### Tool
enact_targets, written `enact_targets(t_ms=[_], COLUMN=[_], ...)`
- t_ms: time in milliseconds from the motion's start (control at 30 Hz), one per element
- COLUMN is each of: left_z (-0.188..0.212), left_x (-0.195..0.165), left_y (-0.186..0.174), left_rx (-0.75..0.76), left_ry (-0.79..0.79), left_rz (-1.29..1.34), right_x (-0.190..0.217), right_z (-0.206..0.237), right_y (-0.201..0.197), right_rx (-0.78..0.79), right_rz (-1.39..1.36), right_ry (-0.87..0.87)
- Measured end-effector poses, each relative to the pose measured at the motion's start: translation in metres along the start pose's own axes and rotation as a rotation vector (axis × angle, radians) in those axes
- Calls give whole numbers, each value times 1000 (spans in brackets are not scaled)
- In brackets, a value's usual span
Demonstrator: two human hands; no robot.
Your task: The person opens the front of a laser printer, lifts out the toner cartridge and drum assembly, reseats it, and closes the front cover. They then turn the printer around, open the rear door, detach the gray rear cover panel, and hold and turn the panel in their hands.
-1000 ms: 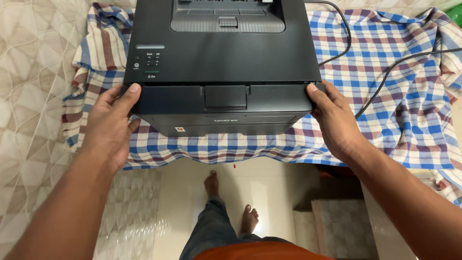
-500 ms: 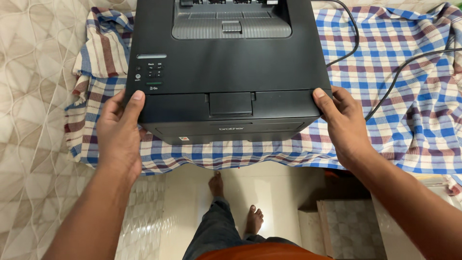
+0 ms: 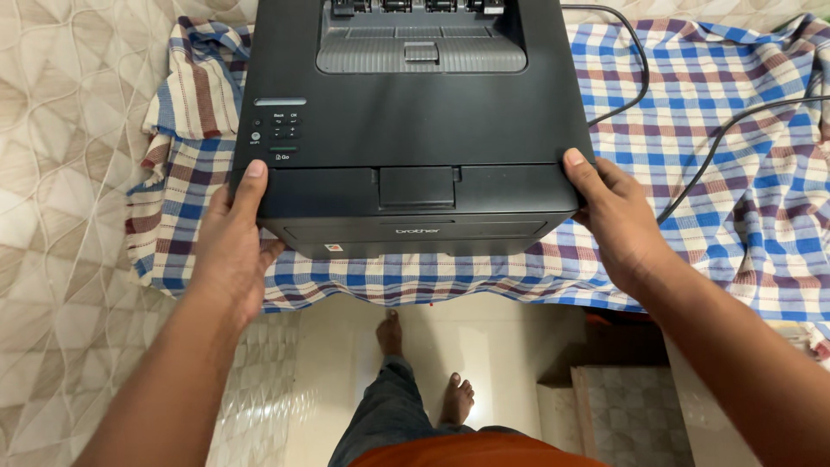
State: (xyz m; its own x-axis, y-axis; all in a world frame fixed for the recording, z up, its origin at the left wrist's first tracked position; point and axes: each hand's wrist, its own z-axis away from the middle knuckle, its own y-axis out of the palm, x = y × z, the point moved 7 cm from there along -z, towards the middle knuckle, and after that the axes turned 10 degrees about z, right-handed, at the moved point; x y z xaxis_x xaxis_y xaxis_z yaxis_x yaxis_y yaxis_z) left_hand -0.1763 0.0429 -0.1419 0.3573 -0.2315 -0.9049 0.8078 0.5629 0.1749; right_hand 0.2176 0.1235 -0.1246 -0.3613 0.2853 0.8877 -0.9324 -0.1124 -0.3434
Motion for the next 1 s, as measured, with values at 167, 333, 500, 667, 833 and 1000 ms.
enact_targets(t_ms=[167, 333, 500, 667, 833, 1000], left_z=[-7, -22, -44, -76, -114, -141], left_x=[4, -12, -46, -70, -88, -95], left_y=[5, 8, 28, 55, 82, 137], left_rx=[111, 217, 303, 227, 111, 220], left_ry=[4, -3, 131, 163, 267, 598], left_rz=[101, 4, -342, -554, -806, -1420], right_x=[1, 13, 37, 59, 85, 91], right_z=[-7, -27, -55, -84, -122, -144], right_y=[5, 1, 5, 6, 6, 10], right_rx=[102, 110, 75, -13, -76, -154], right_rz=[-60, 56, 194, 405, 710, 842], right_ry=[20, 7, 19, -44, -235, -289])
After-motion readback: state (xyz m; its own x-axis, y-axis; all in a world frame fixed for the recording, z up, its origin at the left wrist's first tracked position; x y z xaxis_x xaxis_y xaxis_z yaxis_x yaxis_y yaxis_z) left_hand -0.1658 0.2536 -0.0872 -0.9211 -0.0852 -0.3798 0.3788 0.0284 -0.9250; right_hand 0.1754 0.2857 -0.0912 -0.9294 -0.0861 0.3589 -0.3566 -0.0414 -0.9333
